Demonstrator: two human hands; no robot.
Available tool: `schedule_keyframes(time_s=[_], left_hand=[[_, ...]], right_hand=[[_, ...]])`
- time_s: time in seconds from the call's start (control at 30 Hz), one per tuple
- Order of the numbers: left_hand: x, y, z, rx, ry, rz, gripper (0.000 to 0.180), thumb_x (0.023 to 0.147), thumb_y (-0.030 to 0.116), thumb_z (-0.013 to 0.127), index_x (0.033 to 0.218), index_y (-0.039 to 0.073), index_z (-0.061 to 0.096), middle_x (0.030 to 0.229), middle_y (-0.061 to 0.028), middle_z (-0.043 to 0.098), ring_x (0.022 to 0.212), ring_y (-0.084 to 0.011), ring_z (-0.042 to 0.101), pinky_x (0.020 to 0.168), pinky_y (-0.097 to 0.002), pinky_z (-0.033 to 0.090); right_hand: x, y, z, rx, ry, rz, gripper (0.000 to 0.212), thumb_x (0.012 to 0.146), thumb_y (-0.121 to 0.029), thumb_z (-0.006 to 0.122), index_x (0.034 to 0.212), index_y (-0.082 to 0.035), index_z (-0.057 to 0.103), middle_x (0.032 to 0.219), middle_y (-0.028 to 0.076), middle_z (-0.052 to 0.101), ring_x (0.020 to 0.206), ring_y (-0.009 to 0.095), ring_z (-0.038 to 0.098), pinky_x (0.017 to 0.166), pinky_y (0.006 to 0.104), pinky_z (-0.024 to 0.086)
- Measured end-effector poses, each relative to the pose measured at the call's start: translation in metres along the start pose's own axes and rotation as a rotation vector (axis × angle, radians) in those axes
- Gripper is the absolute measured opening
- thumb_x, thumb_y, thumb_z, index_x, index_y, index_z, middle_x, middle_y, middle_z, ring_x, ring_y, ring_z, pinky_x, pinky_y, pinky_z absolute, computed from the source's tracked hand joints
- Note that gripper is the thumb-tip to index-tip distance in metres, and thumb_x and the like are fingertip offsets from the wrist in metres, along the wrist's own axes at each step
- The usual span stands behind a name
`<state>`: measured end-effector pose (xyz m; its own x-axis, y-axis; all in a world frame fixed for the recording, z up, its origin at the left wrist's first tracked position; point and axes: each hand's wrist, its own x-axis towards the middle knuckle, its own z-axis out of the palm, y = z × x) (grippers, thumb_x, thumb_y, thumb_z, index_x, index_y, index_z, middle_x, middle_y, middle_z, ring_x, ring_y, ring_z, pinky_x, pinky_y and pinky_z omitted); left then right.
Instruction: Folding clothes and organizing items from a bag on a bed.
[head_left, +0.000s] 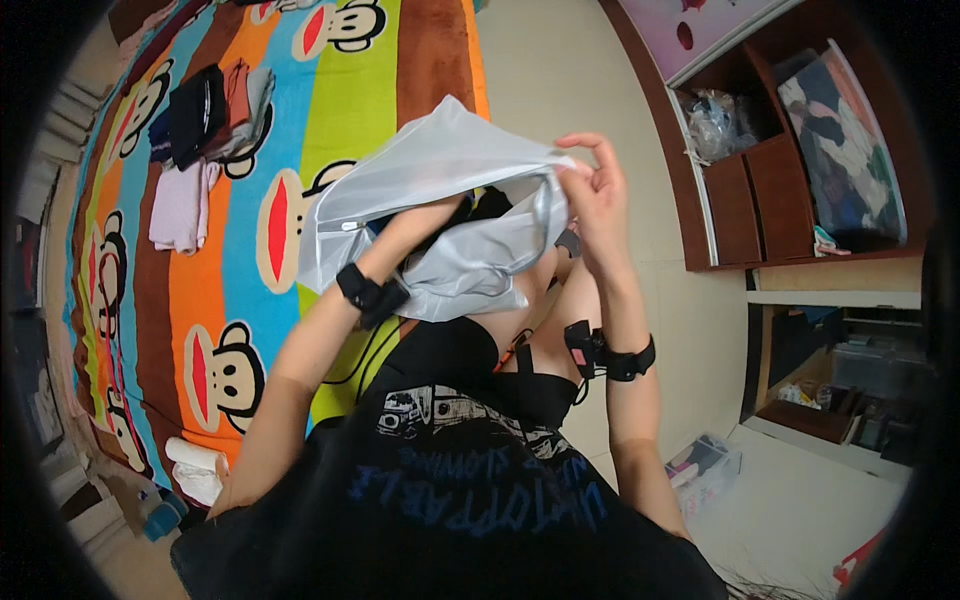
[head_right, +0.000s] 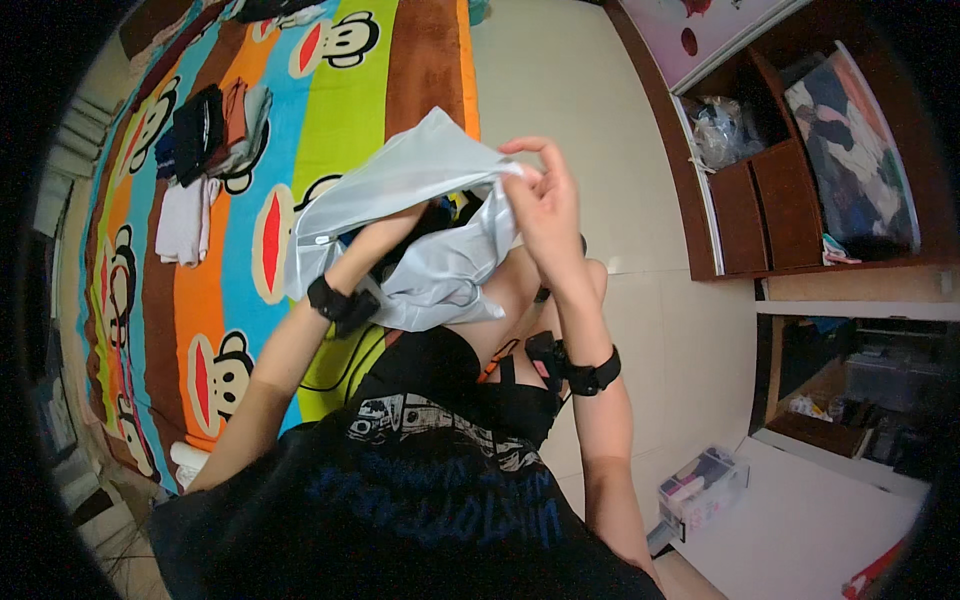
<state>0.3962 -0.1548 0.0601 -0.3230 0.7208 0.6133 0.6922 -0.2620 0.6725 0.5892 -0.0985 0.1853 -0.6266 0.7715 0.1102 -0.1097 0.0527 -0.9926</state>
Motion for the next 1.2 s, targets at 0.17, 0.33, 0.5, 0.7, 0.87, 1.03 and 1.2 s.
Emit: schedule_keyframes(time_s=[0.17, 0.33, 0.5, 0.7, 0.87, 1.03, 1.2], left_hand=[[-0.009, -0.019, -0.007, 0.527, -0.714, 0.113, 0.046, 0.059, 0.019, 0.072, 0.102, 0.007, 0.063, 0.111, -0.0171, 0.057, 0.108, -0.0355, 0.050, 0.095, -0.0426, 0.038], [0.031, -0.009, -0.035, 0.615, -0.853, 0.035, 0.040, 0.060, 0.010, 0.061, 0.099, 0.004, 0.064, 0.089, -0.0195, 0.063, 0.085, -0.0362, 0.060, 0.073, -0.0409, 0.048], [0.036, -0.019, -0.071, 0.582, -1.047, -0.225, 0.048, 0.061, 0.005, 0.054, 0.108, 0.004, 0.062, 0.097, -0.0216, 0.062, 0.091, -0.0353, 0.060, 0.079, -0.0400, 0.047], [0.059, -0.014, -0.082, 0.690, -1.296, -0.318, 0.039, 0.065, 0.025, 0.059, 0.095, 0.001, 0.067, 0.086, -0.0204, 0.065, 0.081, -0.0334, 0.062, 0.073, -0.0388, 0.048], [0.062, -0.041, -0.018, 0.388, -1.243, -0.665, 0.046, 0.068, 0.029, 0.070, 0.106, 0.004, 0.061, 0.083, -0.0130, 0.065, 0.079, -0.0280, 0.063, 0.073, -0.0370, 0.049], [-0.005, -0.134, 0.070, 0.433, -0.860, 0.065, 0.044, 0.064, 0.024, 0.072, 0.102, 0.005, 0.061, 0.093, -0.0124, 0.064, 0.090, -0.0274, 0.060, 0.078, -0.0355, 0.047], [-0.036, -0.187, 0.111, 0.532, -0.696, 0.381, 0.044, 0.061, 0.018, 0.072, 0.101, 0.006, 0.060, 0.099, -0.0118, 0.062, 0.097, -0.0270, 0.059, 0.081, -0.0349, 0.046]], right_hand=[[0.013, -0.007, 0.006, 0.055, 0.014, 0.014, 0.022, 0.084, 0.001, 0.049, 0.105, -0.004, 0.048, 0.070, 0.001, 0.059, 0.056, 0.001, 0.047, 0.048, 0.0168, 0.034], [0.023, -0.012, 0.002, 0.042, 0.041, 0.004, 0.021, 0.084, 0.000, 0.050, 0.105, -0.003, 0.049, 0.072, 0.002, 0.061, 0.058, 0.002, 0.048, 0.051, 0.0170, 0.036], [0.037, -0.012, 0.021, 0.178, 0.042, 0.041, 0.023, 0.083, -0.003, 0.053, 0.106, -0.003, 0.050, 0.074, 0.005, 0.063, 0.064, 0.006, 0.054, 0.059, 0.0199, 0.041], [0.048, -0.015, 0.041, 0.159, -0.038, 0.063, 0.023, 0.083, -0.003, 0.052, 0.106, -0.002, 0.050, 0.077, 0.006, 0.063, 0.067, 0.007, 0.056, 0.061, 0.0202, 0.042], [0.047, -0.009, 0.043, 0.171, -0.107, 0.106, 0.021, 0.084, -0.003, 0.051, 0.105, -0.002, 0.050, 0.077, 0.005, 0.063, 0.068, 0.007, 0.056, 0.061, 0.0195, 0.043], [0.049, -0.005, 0.043, 0.115, -0.188, 0.105, 0.020, 0.088, -0.010, 0.054, 0.107, -0.004, 0.050, 0.080, 0.003, 0.063, 0.066, 0.003, 0.054, 0.058, 0.0172, 0.041], [0.049, 0.002, 0.027, 0.072, -0.147, 0.127, 0.018, 0.088, -0.009, 0.053, 0.106, -0.005, 0.051, 0.081, 0.002, 0.062, 0.066, 0.003, 0.053, 0.059, 0.0173, 0.041]])
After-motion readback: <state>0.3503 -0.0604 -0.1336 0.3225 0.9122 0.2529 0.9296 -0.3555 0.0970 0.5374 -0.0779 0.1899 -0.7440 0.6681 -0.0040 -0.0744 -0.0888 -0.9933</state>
